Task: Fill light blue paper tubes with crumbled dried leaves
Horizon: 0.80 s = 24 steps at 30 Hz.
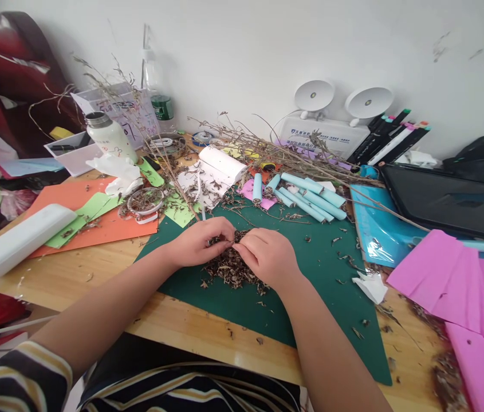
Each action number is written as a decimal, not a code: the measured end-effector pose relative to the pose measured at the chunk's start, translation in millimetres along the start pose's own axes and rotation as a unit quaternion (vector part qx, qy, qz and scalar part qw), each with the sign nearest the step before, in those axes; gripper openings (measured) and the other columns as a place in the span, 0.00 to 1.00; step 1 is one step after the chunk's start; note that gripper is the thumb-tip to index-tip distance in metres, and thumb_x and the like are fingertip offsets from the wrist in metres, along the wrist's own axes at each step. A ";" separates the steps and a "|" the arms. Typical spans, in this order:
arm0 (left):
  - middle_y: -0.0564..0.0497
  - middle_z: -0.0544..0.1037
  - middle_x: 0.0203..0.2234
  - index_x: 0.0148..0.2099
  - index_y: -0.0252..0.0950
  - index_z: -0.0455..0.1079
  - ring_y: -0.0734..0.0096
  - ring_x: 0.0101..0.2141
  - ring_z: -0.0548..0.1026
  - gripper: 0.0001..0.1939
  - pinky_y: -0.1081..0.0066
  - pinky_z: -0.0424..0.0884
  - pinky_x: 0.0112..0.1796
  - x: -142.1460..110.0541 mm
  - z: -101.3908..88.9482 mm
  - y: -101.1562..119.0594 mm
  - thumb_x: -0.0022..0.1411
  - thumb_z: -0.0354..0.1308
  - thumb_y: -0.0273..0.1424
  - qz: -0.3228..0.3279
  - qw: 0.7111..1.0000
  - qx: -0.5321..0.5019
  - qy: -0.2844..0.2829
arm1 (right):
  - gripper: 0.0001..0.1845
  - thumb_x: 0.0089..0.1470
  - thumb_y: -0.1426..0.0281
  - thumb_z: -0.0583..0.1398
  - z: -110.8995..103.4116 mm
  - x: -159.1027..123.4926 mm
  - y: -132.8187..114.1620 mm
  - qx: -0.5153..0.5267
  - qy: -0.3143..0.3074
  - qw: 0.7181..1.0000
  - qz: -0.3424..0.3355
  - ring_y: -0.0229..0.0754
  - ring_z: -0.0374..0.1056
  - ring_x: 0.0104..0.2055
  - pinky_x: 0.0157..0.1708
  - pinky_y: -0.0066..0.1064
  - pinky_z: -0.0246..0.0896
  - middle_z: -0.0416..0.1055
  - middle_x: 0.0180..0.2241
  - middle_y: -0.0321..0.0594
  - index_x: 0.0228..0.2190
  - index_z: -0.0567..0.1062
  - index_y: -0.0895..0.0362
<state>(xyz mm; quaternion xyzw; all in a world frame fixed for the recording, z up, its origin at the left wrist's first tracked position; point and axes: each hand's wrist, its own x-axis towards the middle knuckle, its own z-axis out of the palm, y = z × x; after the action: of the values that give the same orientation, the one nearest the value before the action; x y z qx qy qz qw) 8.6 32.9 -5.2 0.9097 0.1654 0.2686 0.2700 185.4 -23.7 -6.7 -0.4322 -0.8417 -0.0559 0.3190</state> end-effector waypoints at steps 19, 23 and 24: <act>0.49 0.70 0.27 0.30 0.35 0.62 0.71 0.31 0.68 0.06 0.71 0.64 0.33 -0.7 0.3 -16.3 0.58 0.49 0.31 0.018 0.978 0.141 0.155 | 0.11 0.47 0.71 0.53 -53.2 45.7 85.3 0.040 0.301 0.902 0.306 0.32 0.56 0.28 0.32 0.28 0.55 0.59 0.25 0.35 0.22 0.53 0.54; 0.50 0.72 0.28 0.30 0.35 0.64 0.71 0.32 0.69 0.10 0.70 0.62 0.33 -2.7 -2.8 -19.9 0.60 0.47 0.33 0.005 0.973 0.193 0.127 | 0.07 0.47 0.70 0.54 -62.5 79.7 126.9 0.008 0.187 0.907 0.377 0.32 0.55 0.27 0.31 0.31 0.52 0.63 0.29 0.40 0.29 0.65 0.60; 0.50 0.72 0.28 0.30 0.35 0.64 0.72 0.32 0.69 0.10 0.71 0.61 0.33 -3.3 -3.2 -20.6 0.60 0.46 0.34 0.002 0.972 0.197 0.125 | 0.07 0.46 0.70 0.54 -60.9 86.9 134.0 0.000 0.147 0.910 0.388 0.33 0.55 0.27 0.32 0.32 0.51 0.64 0.29 0.41 0.30 0.67 0.61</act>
<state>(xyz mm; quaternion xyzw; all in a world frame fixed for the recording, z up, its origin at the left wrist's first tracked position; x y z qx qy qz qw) 0.9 49.2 -16.1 0.9044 0.2460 0.3431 0.0620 280.7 97.0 68.0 -0.7118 -0.5510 0.0093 0.4355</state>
